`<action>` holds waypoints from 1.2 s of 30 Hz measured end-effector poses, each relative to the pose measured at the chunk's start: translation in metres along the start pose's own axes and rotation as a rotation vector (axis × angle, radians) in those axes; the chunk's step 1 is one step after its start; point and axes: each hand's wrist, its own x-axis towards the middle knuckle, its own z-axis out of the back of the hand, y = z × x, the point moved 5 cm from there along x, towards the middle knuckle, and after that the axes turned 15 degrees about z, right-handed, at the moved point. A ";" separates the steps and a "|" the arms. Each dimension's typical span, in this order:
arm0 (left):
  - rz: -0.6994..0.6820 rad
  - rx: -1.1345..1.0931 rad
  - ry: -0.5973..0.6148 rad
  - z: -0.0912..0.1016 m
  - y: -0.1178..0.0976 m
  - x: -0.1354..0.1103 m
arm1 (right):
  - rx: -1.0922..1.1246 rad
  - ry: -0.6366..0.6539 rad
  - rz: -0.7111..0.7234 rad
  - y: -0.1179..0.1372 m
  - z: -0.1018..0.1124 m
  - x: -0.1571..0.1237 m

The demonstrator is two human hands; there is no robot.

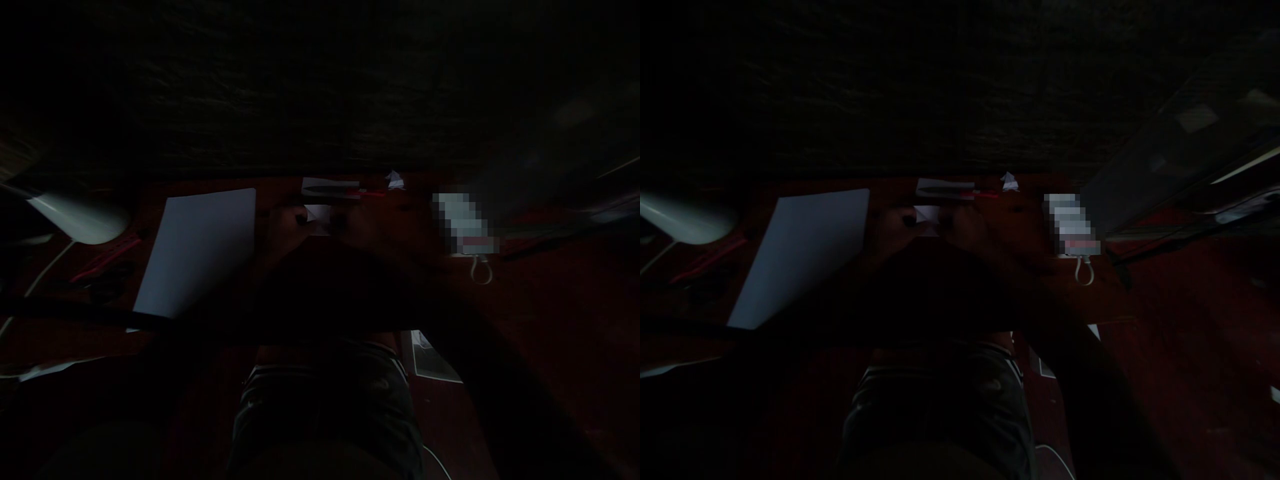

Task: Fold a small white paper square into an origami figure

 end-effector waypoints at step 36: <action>-0.032 0.030 0.007 0.005 -0.003 -0.003 | 0.078 -0.037 0.040 -0.007 -0.005 0.002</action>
